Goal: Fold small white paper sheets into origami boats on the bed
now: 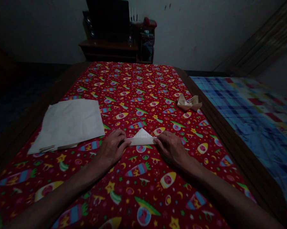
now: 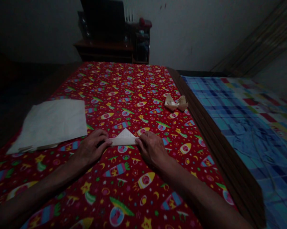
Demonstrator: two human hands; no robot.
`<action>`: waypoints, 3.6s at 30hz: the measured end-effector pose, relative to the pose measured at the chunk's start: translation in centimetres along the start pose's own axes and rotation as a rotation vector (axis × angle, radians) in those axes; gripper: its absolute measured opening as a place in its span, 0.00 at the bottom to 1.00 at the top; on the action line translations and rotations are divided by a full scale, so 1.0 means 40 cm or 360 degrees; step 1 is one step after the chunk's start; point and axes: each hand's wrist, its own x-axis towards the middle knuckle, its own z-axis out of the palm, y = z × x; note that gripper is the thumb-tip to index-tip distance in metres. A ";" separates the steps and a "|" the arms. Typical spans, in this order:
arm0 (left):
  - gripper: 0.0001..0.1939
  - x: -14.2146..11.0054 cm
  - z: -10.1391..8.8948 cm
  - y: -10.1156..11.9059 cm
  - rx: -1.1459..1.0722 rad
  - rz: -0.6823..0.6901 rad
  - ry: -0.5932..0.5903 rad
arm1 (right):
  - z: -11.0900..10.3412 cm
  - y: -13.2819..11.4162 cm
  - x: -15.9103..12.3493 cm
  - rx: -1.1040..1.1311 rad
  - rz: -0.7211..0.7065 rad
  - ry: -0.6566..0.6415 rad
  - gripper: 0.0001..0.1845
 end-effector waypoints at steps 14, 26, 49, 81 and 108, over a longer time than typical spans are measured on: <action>0.08 0.001 0.009 -0.015 0.0082 0.0050 -0.0046 | 0.018 0.011 0.011 -0.0234 -0.0041 -0.0005 0.13; 0.24 -0.013 0.026 0.067 0.0490 0.0616 -0.0463 | 0.024 0.011 0.008 -0.0230 -0.0042 0.0022 0.13; 0.24 -0.067 -0.004 0.061 0.0613 0.0460 -0.0496 | -0.009 -0.013 -0.105 -0.0277 -0.0449 -0.0285 0.25; 0.14 -0.044 -0.046 0.006 0.0167 0.0122 -0.0009 | 0.016 -0.096 0.033 -0.0854 -0.0649 -0.0285 0.07; 0.09 0.066 0.032 0.123 -0.0292 -0.0399 -0.0064 | 0.057 -0.068 0.038 -0.0231 -0.0532 0.0422 0.09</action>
